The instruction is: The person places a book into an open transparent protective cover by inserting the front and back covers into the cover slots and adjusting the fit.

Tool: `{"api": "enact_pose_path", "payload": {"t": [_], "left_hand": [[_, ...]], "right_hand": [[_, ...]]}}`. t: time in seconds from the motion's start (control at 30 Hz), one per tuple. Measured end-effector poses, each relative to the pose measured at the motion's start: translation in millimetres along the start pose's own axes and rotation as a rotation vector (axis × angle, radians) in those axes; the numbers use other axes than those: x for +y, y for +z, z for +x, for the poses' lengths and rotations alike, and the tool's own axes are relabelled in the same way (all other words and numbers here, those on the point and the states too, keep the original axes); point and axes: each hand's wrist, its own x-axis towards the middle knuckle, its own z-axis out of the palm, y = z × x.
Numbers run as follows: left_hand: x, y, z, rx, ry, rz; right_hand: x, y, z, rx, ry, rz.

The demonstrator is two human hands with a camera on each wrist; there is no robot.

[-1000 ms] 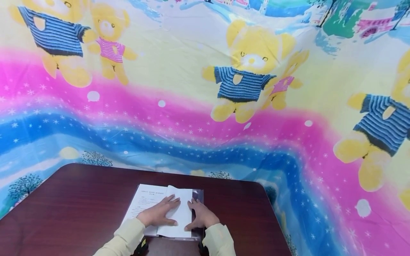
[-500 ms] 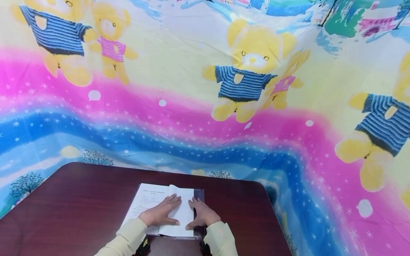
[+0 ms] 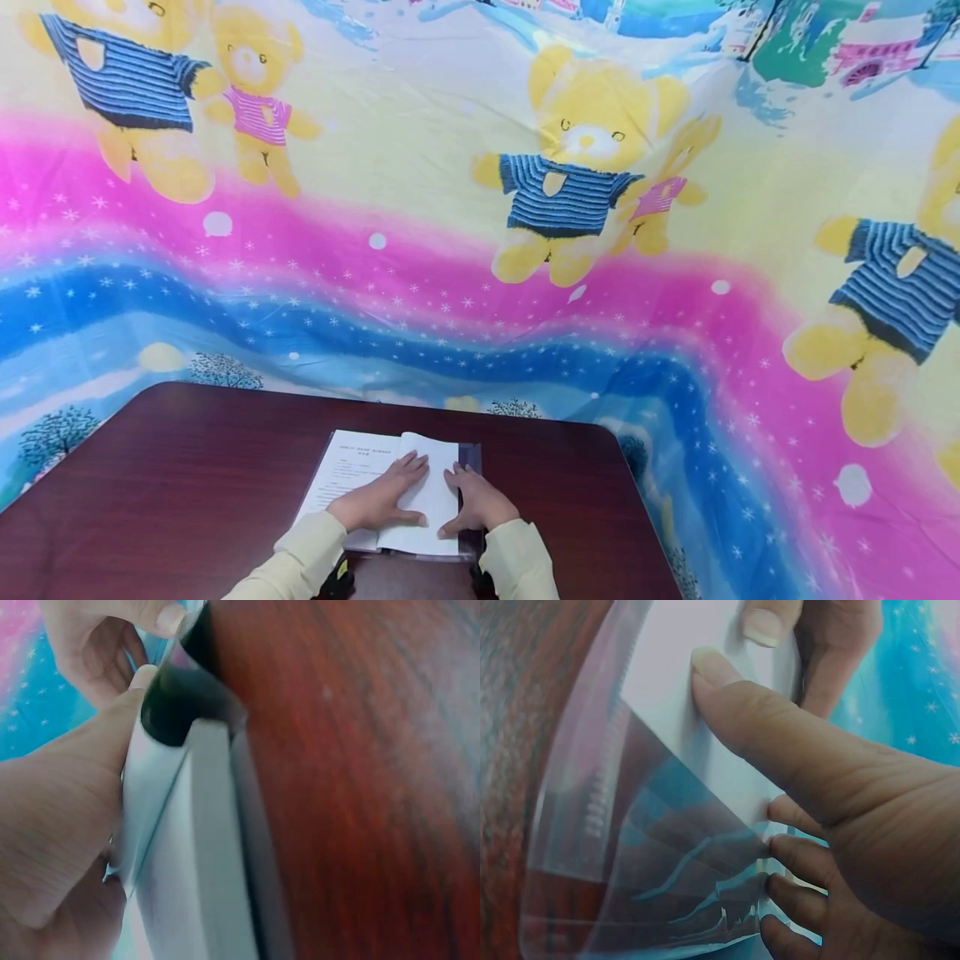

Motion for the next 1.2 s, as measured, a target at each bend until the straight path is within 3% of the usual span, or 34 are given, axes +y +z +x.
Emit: {"api": "enact_pose_path", "payload": {"t": [0.27, 0.53, 0.87, 1.2], "left_hand": [[-4.9, -13.7, -11.2, 0.014, -0.033, 0.013], [-13.0, -22.4, -26.9, -0.002, -0.057, -0.078], [-14.1, -20.9, -28.6, -0.014, -0.034, -0.136], [-15.4, -13.0, -23.0, -0.022, -0.037, -0.093]], "right_hand": [[-1, 1, -0.8, -0.014, 0.004, 0.029], [-5, 0, -1.4, -0.012, 0.021, 0.024], [-8, 1, -0.8, -0.006, 0.023, 0.017], [-8, 0, -0.7, 0.004, 0.001, 0.017]]}}
